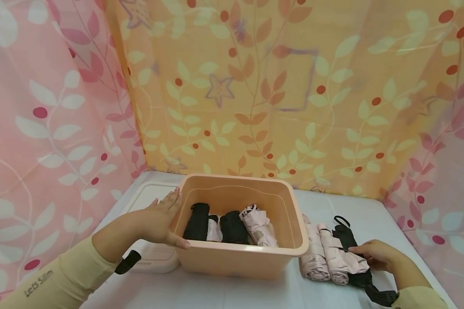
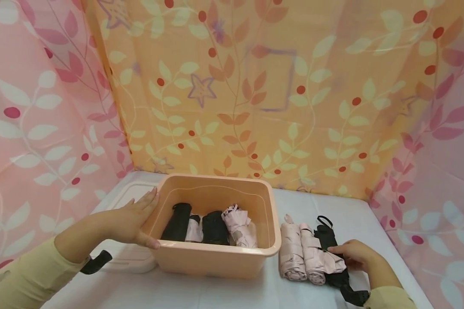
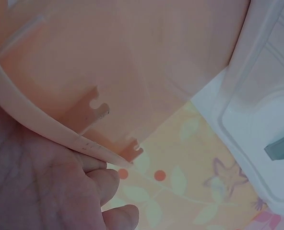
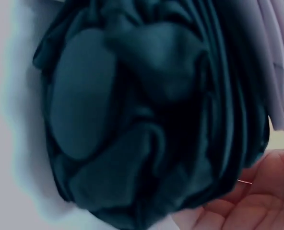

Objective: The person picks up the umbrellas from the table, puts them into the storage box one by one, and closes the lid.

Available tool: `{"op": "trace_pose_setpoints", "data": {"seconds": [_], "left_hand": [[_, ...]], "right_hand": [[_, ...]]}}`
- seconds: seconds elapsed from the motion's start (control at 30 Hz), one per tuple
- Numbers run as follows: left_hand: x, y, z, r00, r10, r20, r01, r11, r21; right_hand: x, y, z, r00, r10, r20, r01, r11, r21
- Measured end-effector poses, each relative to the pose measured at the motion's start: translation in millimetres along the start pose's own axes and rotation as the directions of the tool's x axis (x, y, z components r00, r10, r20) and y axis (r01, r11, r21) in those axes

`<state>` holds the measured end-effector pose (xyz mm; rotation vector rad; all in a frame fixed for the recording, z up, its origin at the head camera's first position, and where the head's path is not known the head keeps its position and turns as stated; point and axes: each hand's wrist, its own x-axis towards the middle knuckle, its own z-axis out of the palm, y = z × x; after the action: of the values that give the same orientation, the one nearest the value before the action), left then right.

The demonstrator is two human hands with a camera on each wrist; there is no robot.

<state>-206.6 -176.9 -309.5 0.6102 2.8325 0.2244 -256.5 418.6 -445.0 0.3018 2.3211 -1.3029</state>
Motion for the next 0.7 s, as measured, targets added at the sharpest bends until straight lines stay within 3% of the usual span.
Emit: {"op": "trace_pose_setpoints", "data": {"seconds": [0.47,0.7], "left_hand": [[-0.6,1.7,-0.6,1.000,0.005,0.006,-0.005,1.000,0.002],[-0.9,2.8,-1.3,1.000,0.010,0.006,-0.010,1.000,0.007]], "right_hand": [[-0.2,-4.8,8.0,0.999,0.034,0.007,-0.033,0.999,-0.040],[-9.8,-12.6,-6.5,0.999,-0.006,-0.045,0.003,0.998,-0.067]]}}
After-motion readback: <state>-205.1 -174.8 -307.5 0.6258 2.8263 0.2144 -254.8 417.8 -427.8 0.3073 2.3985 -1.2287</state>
